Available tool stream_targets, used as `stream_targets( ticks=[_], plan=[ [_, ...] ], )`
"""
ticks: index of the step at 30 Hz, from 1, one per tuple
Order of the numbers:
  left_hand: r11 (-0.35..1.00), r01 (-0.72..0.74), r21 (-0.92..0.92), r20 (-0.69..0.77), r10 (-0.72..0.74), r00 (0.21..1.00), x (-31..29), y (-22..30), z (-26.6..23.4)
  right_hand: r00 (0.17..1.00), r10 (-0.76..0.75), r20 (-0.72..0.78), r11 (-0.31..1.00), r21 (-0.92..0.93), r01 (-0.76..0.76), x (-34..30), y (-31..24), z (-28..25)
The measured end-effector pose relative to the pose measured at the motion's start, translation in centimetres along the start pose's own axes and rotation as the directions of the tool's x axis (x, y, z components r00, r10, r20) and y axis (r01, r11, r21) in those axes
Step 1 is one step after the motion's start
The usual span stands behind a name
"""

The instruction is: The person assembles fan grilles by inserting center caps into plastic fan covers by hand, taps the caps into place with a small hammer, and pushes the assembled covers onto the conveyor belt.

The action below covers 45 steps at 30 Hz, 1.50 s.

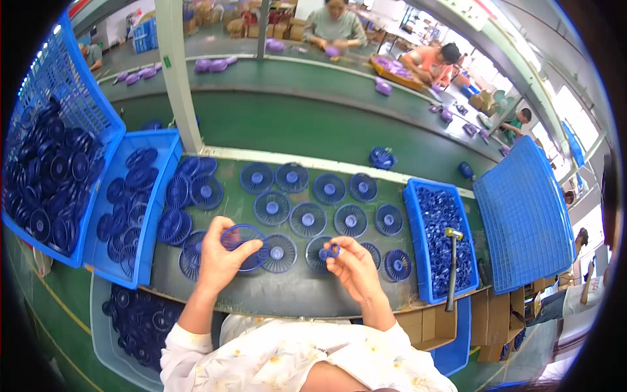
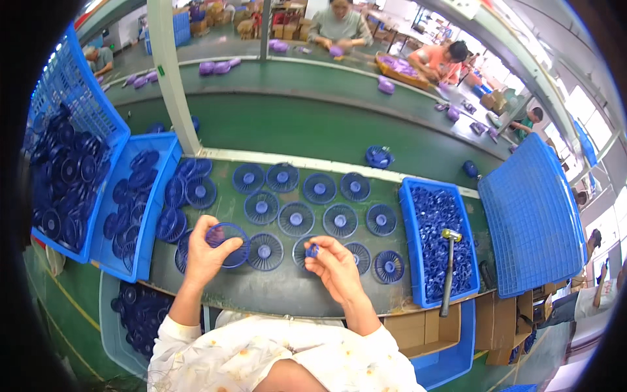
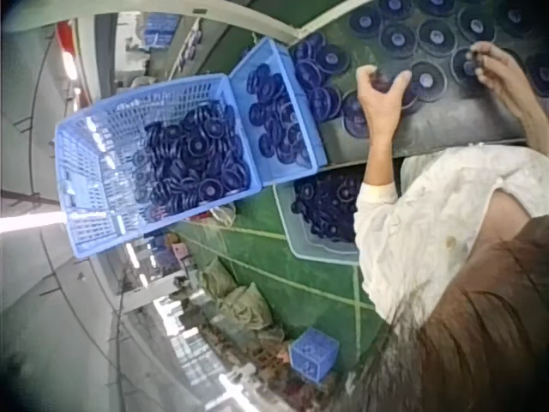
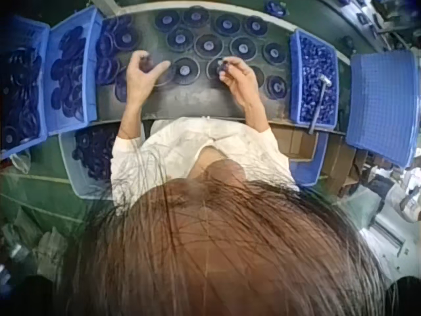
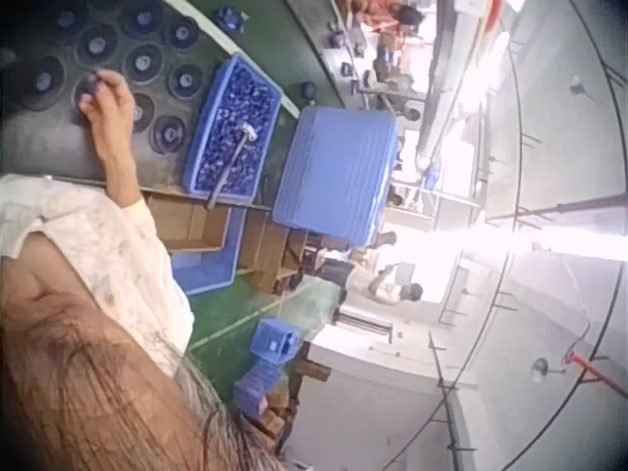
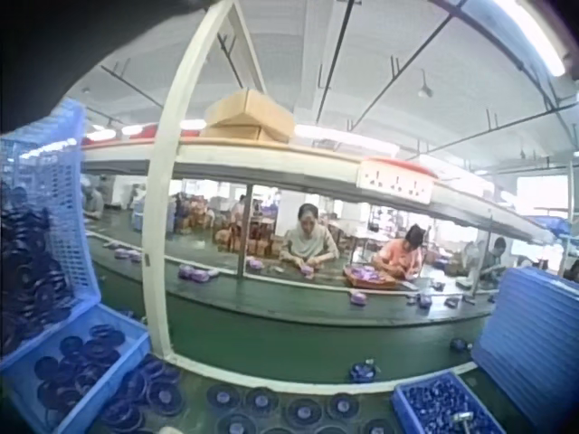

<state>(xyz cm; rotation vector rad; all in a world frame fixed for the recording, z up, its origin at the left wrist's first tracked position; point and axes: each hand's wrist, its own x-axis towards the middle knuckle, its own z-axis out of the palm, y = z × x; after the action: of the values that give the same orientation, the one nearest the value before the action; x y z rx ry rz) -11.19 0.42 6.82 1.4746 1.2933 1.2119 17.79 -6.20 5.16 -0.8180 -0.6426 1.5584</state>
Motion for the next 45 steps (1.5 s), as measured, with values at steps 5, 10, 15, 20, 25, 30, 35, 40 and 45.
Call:
stream_targets(
  ticks=[5, 10, 15, 20, 25, 30, 35, 40, 45],
  plan=[
    [0.830, 0.295, -0.473, 0.144, -0.258, 0.955, -2.7, -2.8, 3.8, 0.993, 0.116, 0.030, 0.993, 0.035, -0.117, -0.4, 1.0, 2.0],
    [0.646, 0.398, -0.652, 0.268, -0.295, 0.917, -3.6, -3.9, 5.6, 0.996, 0.084, -0.008, 0.991, -0.104, -0.084, -0.4, 2.9, 2.1],
    [0.594, 0.424, -0.684, 0.297, -0.304, 0.905, -3.7, -3.3, 6.0, 1.000, -0.026, -0.016, 0.954, -0.298, 0.020, -0.6, 3.2, 2.8],
    [0.544, 0.475, -0.692, 0.339, -0.336, 0.879, -3.5, -3.3, 6.4, 0.994, -0.109, 0.006, 0.903, -0.418, 0.101, -0.5, 3.2, 2.9],
    [0.537, 0.483, -0.692, 0.349, -0.338, 0.874, -3.7, -3.4, 6.7, 0.962, -0.242, 0.129, 0.729, -0.630, 0.268, 0.0, 2.6, 4.2],
    [0.545, 0.482, -0.686, 0.330, -0.357, 0.874, -3.8, -2.8, 6.7, 0.929, -0.311, 0.200, 0.545, -0.764, 0.346, 0.6, 2.6, 5.0],
    [0.508, 0.492, -0.707, 0.353, -0.349, 0.868, -4.0, -2.6, 7.0, 0.866, -0.418, 0.273, 0.369, -0.821, 0.436, 0.7, 2.4, 5.7],
    [0.615, 0.448, -0.649, 0.362, -0.269, 0.893, -4.8, -3.5, 7.8, 0.803, -0.472, 0.364, 0.141, -0.868, 0.477, 1.0, 3.2, 4.8],
    [0.703, 0.423, -0.571, 0.390, -0.221, 0.894, -5.3, -3.2, 8.1, 0.809, -0.485, 0.332, 0.080, -0.905, 0.418, 0.5, 3.2, 4.5]
  ],
)
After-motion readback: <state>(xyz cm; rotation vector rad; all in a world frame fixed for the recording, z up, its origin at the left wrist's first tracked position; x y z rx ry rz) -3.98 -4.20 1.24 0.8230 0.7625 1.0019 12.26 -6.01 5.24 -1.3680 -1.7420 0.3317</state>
